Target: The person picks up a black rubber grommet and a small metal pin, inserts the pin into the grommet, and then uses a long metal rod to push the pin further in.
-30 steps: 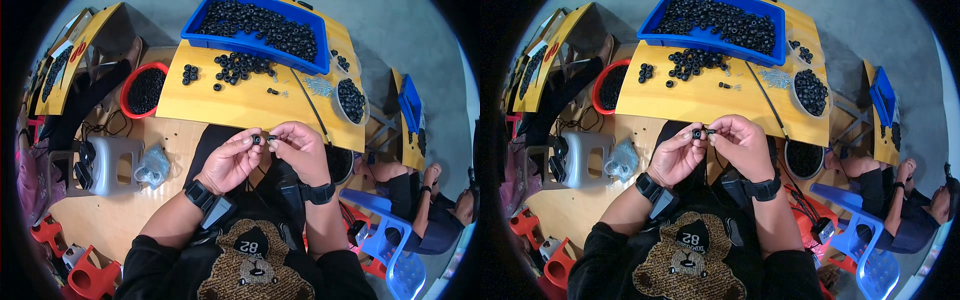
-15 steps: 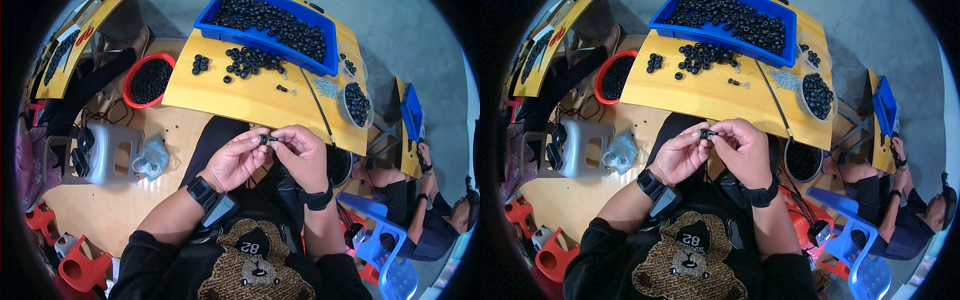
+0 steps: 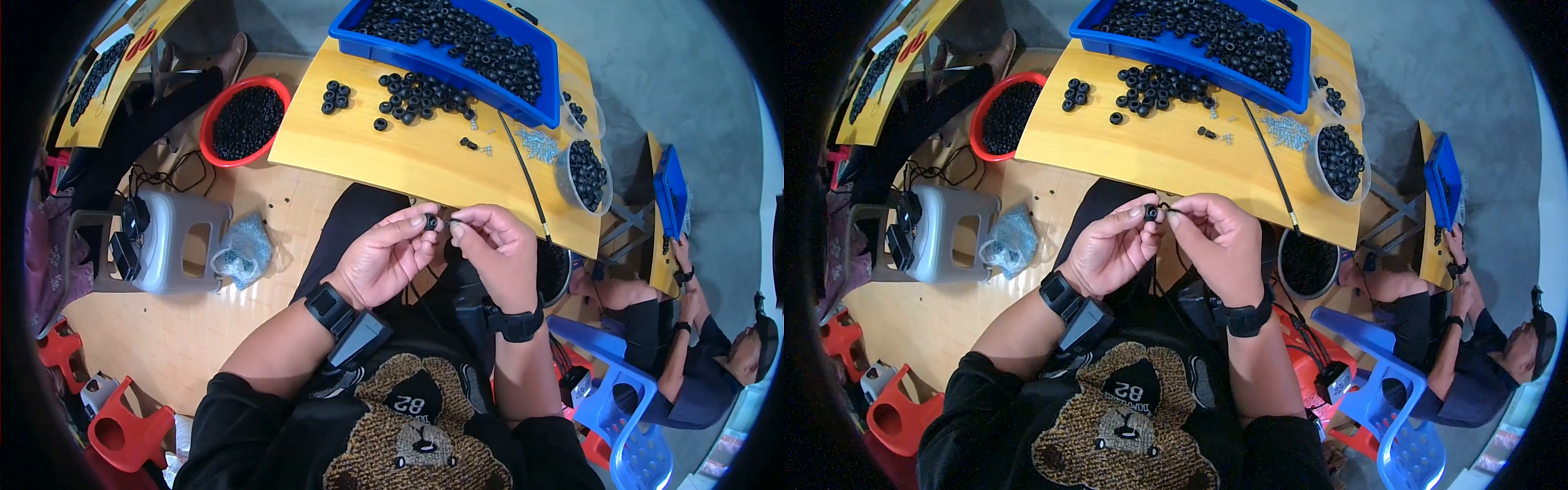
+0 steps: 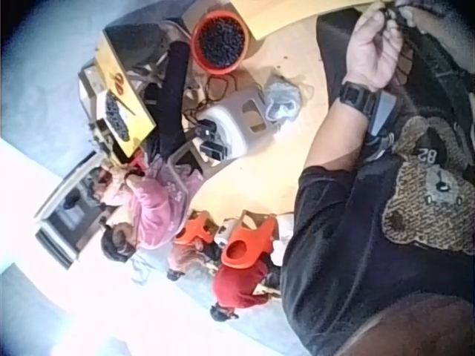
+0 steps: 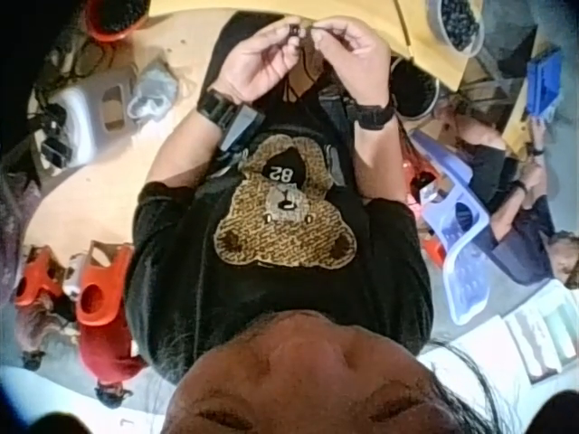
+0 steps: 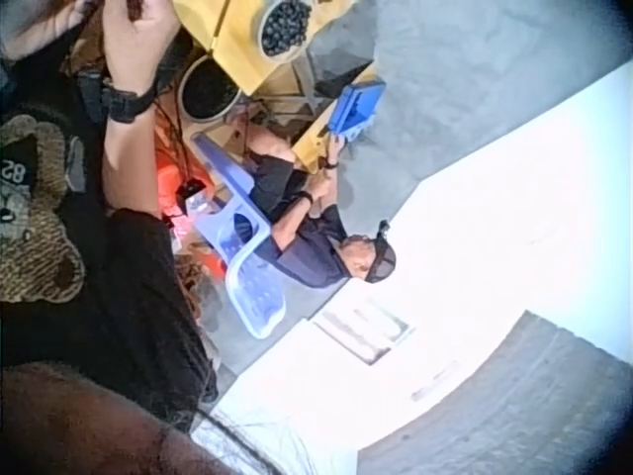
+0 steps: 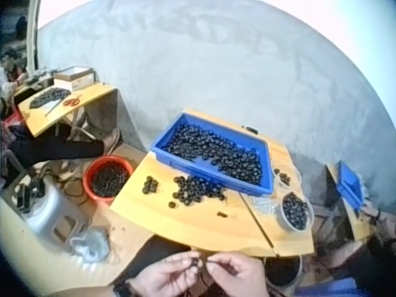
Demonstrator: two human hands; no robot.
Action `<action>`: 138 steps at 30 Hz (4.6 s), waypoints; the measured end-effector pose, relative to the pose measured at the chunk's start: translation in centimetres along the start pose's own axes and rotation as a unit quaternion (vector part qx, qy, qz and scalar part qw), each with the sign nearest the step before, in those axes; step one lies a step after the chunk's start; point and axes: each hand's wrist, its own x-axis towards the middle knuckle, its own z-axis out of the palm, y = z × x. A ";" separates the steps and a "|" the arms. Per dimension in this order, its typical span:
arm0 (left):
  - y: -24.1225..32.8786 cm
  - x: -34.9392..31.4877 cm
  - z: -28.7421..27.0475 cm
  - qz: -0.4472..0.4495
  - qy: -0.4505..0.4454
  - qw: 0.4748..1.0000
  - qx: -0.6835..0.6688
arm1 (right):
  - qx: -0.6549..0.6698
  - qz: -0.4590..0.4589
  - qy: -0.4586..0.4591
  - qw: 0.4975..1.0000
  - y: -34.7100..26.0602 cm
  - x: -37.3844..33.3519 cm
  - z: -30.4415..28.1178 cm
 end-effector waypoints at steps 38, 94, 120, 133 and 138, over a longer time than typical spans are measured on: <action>-0.6 -0.7 -0.3 -0.002 -0.006 1.000 0.008 | -0.121 -0.098 -0.017 0.988 -0.6 -0.7 0.5; -1.3 -1.4 0.2 0.025 0.009 0.995 0.099 | 0.053 0.017 -0.026 0.998 0.9 -1.7 -0.3; -1.2 -1.3 -0.3 0.031 -0.055 0.997 0.046 | -0.137 -0.160 0.029 0.977 -0.8 -2.5 1.5; -1.3 -2.1 0.8 0.069 0.009 0.987 0.148 | -0.152 -0.117 -0.028 0.981 -1.3 -1.8 1.0; -1.5 -2.0 1.0 0.070 0.017 0.983 0.170 | -0.035 -0.026 -0.066 0.997 -1.3 -1.5 0.1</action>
